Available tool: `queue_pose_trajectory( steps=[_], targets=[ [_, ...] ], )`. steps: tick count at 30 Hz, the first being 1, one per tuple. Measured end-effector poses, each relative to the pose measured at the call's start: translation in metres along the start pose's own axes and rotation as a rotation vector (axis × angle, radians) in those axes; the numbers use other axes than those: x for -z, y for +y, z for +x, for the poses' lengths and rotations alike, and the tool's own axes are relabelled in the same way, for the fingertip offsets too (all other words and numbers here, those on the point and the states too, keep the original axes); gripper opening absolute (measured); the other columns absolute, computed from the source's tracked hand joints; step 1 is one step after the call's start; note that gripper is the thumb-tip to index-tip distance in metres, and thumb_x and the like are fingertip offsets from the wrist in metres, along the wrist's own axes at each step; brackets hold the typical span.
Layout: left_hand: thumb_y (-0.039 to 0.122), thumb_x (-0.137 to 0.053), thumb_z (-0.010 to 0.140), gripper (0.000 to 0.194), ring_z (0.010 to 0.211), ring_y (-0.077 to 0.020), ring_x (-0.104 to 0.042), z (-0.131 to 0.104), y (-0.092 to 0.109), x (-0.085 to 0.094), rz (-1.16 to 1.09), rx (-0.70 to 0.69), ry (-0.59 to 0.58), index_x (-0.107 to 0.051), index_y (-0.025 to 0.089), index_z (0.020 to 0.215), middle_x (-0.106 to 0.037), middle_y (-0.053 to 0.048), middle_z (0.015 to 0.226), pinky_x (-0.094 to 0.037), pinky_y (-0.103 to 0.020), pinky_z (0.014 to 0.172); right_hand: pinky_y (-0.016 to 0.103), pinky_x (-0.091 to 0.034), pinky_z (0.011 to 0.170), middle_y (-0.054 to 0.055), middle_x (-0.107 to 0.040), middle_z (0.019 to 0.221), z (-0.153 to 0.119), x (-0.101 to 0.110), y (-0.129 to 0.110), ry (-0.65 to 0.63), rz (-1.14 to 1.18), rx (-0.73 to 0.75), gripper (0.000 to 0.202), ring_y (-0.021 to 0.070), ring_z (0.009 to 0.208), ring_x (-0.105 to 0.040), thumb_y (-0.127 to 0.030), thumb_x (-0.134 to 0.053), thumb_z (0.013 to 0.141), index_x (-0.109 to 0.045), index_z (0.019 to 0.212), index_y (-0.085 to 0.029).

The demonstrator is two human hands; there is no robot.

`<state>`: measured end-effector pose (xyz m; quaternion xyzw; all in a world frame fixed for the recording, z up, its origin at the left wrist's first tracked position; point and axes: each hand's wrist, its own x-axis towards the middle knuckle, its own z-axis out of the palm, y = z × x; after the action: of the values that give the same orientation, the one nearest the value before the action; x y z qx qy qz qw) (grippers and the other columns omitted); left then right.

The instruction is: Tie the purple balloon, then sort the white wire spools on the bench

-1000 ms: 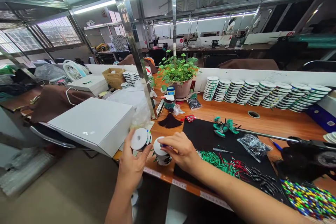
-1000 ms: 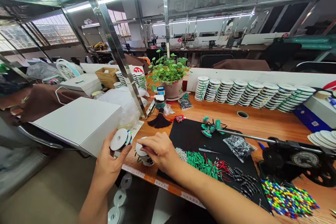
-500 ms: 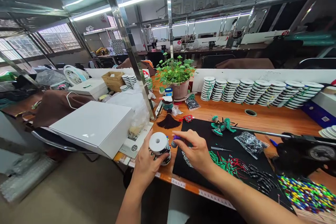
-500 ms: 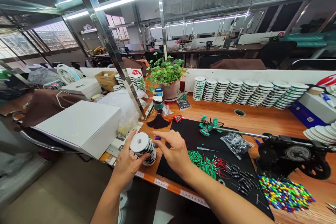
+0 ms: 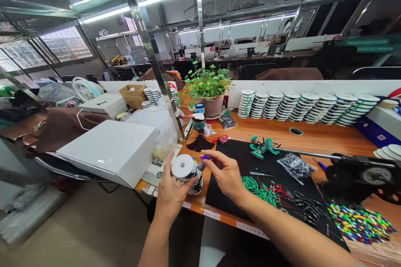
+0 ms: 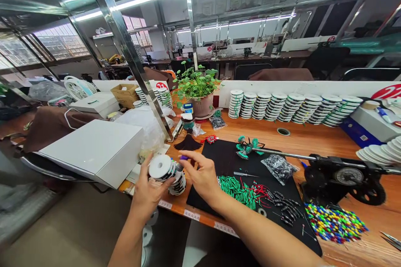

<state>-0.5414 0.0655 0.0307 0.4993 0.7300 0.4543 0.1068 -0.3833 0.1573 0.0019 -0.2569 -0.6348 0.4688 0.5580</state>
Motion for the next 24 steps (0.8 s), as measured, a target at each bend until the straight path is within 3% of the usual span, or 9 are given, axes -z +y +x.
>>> queue_pose_trajectory(
  steps=[3, 7, 11, 16, 19, 22, 24],
  targets=[
    [0.037, -0.085, 0.069, 0.100, 0.133, -0.0337, -0.053, -0.003, 0.001, -0.010, 0.066, -0.027, -0.085, -0.032, 0.029, 0.153, -0.057, -0.012, 0.143, -0.043, -0.050, 0.111, 0.034, -0.052, 0.079, 0.002, -0.077, 0.099, -0.004, 0.017, 0.000, 0.046, -0.028, -0.016, 0.022, 0.0199, 0.083, -0.069, -0.032, -0.067, 0.092, -0.072, 0.113, -0.027],
    [0.037, -0.086, 0.069, 0.097, 0.134, -0.0324, -0.052, -0.002, -0.006, -0.011, 0.107, -0.018, -0.128, -0.035, 0.030, 0.151, -0.057, -0.010, 0.144, -0.042, -0.050, 0.113, 0.035, -0.047, 0.074, 0.002, -0.077, 0.092, -0.013, 0.028, 0.004, 0.011, -0.282, 0.089, 0.018, 0.0203, 0.079, -0.064, -0.031, -0.066, 0.094, -0.074, 0.110, -0.027],
    [0.041, -0.083, 0.072, 0.086, 0.129, -0.0295, -0.057, 0.004, -0.013, 0.000, -0.019, 0.015, -0.045, -0.043, 0.026, 0.146, -0.064, -0.011, 0.135, -0.045, -0.046, 0.111, 0.034, -0.041, 0.070, 0.004, -0.077, 0.093, -0.019, 0.012, 0.008, -0.084, -0.395, 0.245, 0.019, 0.0184, 0.073, -0.061, -0.033, -0.062, 0.098, -0.073, 0.111, -0.025],
    [0.047, -0.086, 0.066, 0.095, 0.128, -0.0312, -0.057, 0.013, -0.015, 0.025, -0.021, 0.082, 0.102, -0.041, 0.026, 0.147, -0.059, -0.013, 0.139, -0.043, -0.049, 0.112, 0.035, -0.039, 0.073, 0.004, -0.077, 0.104, -0.016, -0.015, 0.011, -0.292, -0.393, 0.328, 0.021, 0.0178, 0.077, -0.064, -0.028, -0.057, 0.100, -0.071, 0.115, -0.025],
    [0.045, -0.089, 0.062, 0.105, 0.128, -0.0325, -0.057, 0.012, -0.011, 0.027, 0.000, 0.056, 0.045, -0.036, 0.026, 0.151, -0.058, -0.014, 0.140, -0.042, -0.051, 0.113, 0.034, -0.042, 0.074, 0.003, -0.078, 0.094, -0.012, -0.015, 0.010, -0.266, -0.346, 0.202, 0.016, 0.0184, 0.075, -0.065, -0.029, -0.063, 0.096, -0.074, 0.109, -0.027],
    [0.040, -0.092, 0.059, 0.115, 0.123, -0.0317, -0.060, 0.011, -0.007, 0.014, -0.067, 0.033, -0.108, -0.030, 0.024, 0.154, -0.063, -0.014, 0.133, -0.045, -0.048, 0.110, 0.034, -0.048, 0.075, 0.002, -0.077, 0.090, -0.009, -0.003, 0.009, -0.065, -0.143, -0.023, 0.017, 0.0185, 0.074, -0.067, -0.033, -0.066, 0.093, -0.075, 0.105, -0.026],
    [0.034, -0.093, 0.058, 0.118, 0.116, -0.0308, -0.065, 0.011, -0.005, 0.004, -0.127, 0.054, -0.178, -0.027, 0.023, 0.155, -0.066, -0.014, 0.127, -0.052, -0.045, 0.103, 0.034, -0.052, 0.077, 0.003, -0.077, 0.095, -0.010, 0.007, 0.010, 0.017, -0.043, -0.095, 0.021, 0.0192, 0.077, -0.069, -0.035, -0.065, 0.092, -0.073, 0.108, -0.024]
  ],
)
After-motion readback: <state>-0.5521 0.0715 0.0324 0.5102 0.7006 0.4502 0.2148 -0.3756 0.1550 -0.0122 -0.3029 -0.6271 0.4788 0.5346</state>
